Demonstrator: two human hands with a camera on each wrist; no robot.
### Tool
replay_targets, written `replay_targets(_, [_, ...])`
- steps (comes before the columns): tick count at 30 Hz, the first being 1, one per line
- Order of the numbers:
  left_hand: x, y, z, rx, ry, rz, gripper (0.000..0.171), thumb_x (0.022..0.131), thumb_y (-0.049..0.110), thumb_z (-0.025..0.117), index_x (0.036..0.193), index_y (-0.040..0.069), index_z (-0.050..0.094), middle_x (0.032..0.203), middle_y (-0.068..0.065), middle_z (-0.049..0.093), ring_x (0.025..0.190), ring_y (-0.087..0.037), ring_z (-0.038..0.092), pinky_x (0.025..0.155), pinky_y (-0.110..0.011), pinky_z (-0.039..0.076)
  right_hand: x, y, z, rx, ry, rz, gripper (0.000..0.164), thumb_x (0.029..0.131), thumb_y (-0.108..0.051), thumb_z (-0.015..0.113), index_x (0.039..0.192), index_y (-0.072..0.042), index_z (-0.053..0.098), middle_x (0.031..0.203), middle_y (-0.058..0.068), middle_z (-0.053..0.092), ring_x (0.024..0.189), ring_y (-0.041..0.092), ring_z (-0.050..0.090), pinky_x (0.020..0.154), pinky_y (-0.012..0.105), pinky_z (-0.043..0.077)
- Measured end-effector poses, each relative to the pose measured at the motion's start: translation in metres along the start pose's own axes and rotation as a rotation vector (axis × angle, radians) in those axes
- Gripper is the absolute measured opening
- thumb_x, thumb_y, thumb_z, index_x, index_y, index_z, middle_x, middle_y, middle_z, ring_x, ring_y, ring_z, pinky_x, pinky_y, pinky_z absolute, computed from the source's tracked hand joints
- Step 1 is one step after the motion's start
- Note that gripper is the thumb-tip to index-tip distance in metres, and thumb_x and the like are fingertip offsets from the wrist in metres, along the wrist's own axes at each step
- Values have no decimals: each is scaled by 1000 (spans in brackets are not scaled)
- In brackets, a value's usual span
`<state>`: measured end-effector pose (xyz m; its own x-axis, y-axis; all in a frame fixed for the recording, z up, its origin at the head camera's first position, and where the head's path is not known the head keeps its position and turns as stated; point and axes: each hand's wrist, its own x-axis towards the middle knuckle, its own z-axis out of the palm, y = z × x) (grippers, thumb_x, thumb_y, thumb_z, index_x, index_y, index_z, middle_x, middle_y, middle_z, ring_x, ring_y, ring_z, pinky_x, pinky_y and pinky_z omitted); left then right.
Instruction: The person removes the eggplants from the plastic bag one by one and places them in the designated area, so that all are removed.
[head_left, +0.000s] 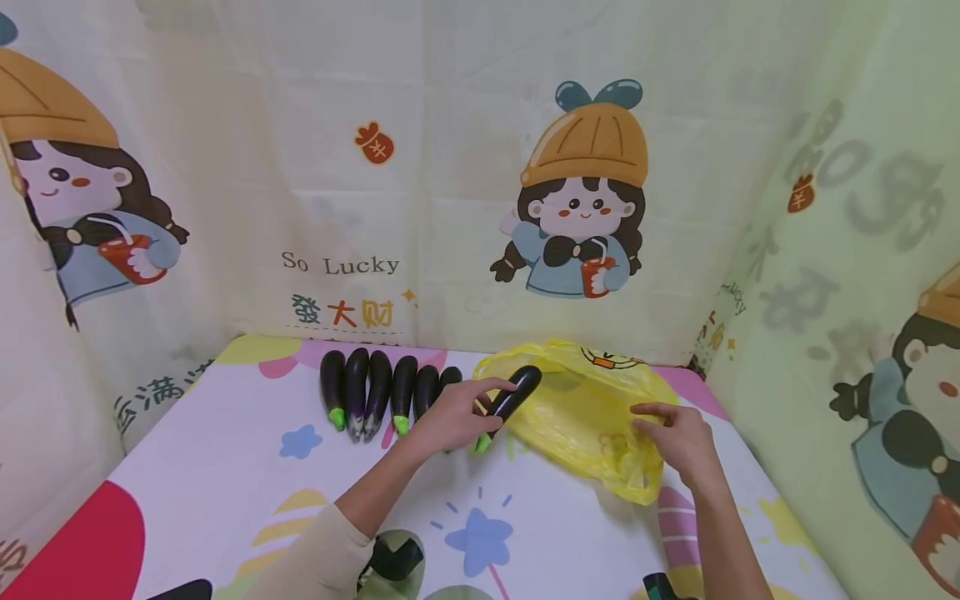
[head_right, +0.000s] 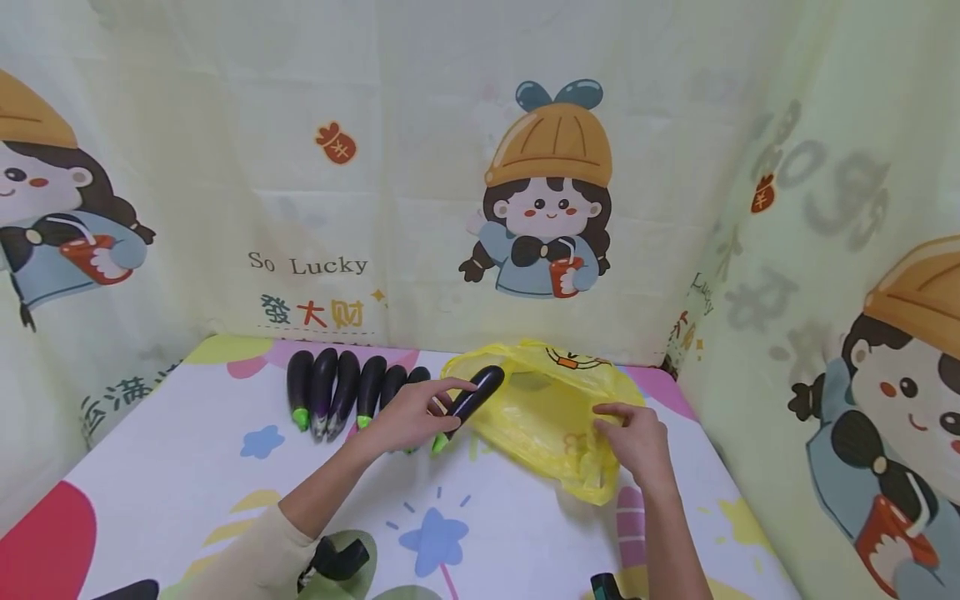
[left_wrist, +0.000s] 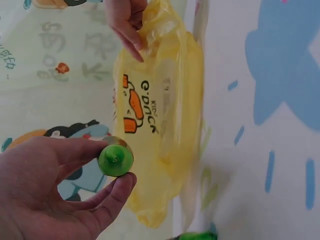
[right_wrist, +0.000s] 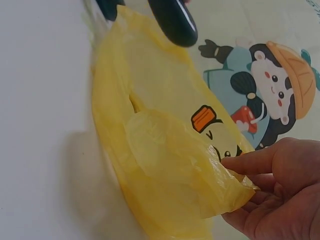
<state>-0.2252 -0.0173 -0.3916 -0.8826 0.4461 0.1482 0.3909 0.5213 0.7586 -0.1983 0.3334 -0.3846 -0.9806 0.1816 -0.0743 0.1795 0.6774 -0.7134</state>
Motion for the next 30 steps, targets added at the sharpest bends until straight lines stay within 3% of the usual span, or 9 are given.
replay_targets(4, [-7, -7, -12, 3, 57, 5, 49, 92, 12, 75, 138, 25, 67, 97, -4, 71, 83, -15, 68, 66, -30, 55, 0, 0, -1, 2, 2, 3, 35, 101, -22, 64, 129, -2, 72, 142, 30, 57, 114, 37, 52, 72, 29, 49])
replay_targets(13, [-25, -29, -38, -45, 144, -154, 48, 93, 15, 76, 137, 32, 66, 103, -8, 68, 90, -19, 65, 56, -32, 53, 0, 0, 1, 10, -8, -1, 35, 102, -21, 64, 129, -2, 71, 145, 31, 55, 118, 38, 51, 73, 28, 50])
replay_targets(23, [-45, -54, -71, 0, 239, -212, 51, 95, 19, 74, 144, 28, 62, 109, -12, 70, 93, -23, 66, 78, -36, 56, 2, 0, 3, -2, -4, 13, 35, 101, -22, 65, 129, -2, 72, 144, 31, 55, 116, 38, 51, 73, 28, 50])
replay_targets(30, [-56, -68, -92, 27, 285, -256, 52, 96, 21, 72, 146, 27, 60, 112, -16, 69, 95, -27, 65, 71, -33, 53, 1, 0, 3, 2, -3, 18, 35, 101, -22, 65, 128, -1, 72, 144, 31, 54, 116, 38, 50, 73, 28, 50])
